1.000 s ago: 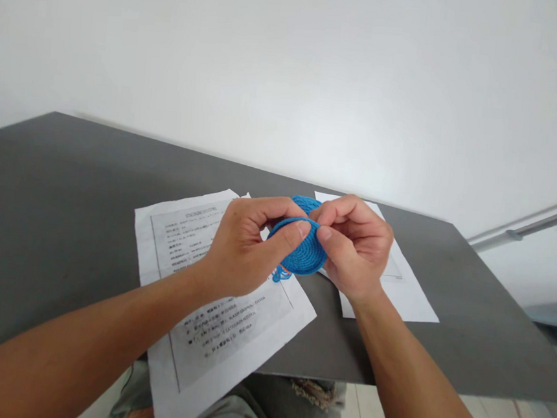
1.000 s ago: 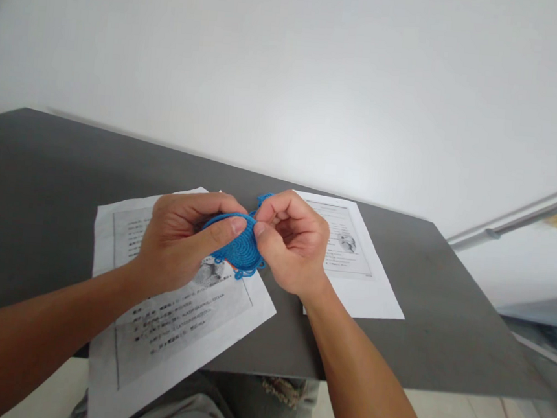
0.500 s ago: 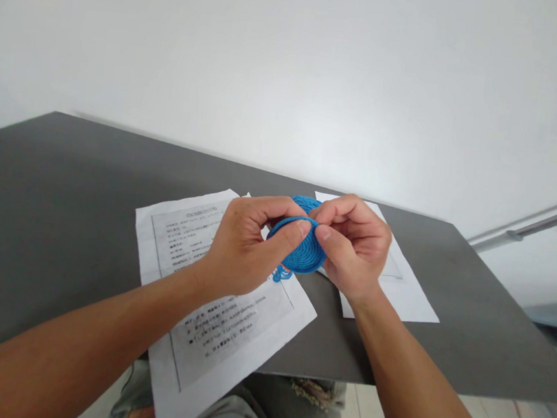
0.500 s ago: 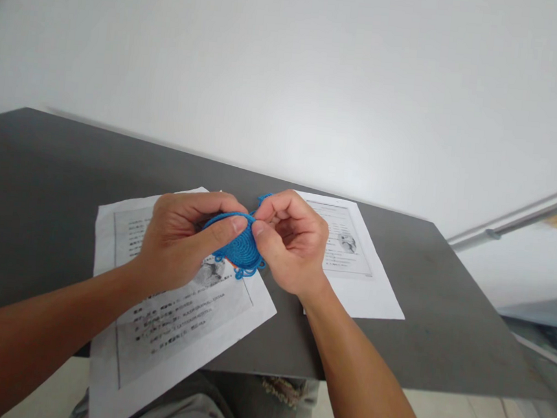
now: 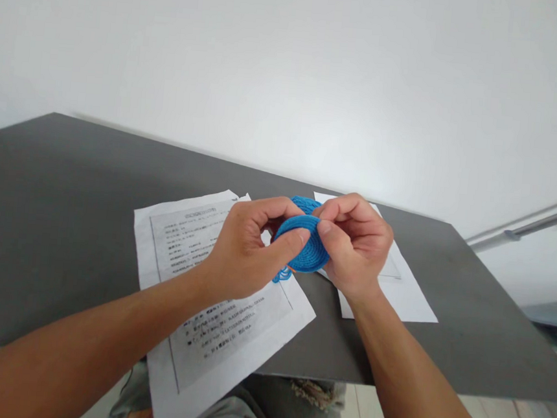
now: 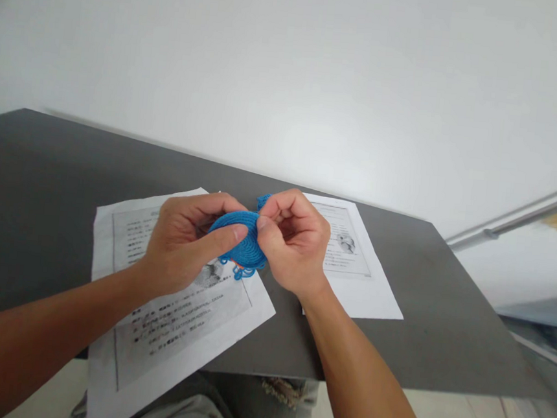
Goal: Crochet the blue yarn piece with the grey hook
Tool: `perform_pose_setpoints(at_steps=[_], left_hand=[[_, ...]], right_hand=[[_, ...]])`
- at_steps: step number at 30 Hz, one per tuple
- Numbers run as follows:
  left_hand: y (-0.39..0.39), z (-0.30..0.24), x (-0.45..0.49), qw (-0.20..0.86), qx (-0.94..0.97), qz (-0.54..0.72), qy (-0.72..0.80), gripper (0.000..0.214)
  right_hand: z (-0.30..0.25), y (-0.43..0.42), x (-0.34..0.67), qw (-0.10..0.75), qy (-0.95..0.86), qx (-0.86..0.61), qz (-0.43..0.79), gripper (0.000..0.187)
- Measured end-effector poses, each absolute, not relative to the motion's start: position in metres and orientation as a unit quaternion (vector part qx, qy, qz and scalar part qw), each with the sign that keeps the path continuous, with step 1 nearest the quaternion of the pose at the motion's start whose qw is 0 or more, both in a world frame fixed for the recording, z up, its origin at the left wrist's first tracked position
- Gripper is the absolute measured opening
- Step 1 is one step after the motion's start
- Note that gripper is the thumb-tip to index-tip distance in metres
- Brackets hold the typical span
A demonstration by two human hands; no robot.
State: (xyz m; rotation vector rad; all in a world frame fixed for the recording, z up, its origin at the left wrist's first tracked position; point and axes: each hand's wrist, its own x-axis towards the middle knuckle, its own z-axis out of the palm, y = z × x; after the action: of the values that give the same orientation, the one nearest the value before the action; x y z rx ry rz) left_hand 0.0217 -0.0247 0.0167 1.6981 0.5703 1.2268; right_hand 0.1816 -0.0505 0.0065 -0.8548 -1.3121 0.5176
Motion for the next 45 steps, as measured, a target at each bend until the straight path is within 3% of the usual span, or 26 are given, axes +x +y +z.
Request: perform_pose_setpoints(at_steps=[45], left_hand=[[-0.0279, 0.0218, 0.0209, 0.438, 0.702, 0.499, 0.256, 0.020]], right_hand=[[0.0107, -0.0529, 0.1807, 0.659, -0.600, -0.388, 0.235, 0.008]])
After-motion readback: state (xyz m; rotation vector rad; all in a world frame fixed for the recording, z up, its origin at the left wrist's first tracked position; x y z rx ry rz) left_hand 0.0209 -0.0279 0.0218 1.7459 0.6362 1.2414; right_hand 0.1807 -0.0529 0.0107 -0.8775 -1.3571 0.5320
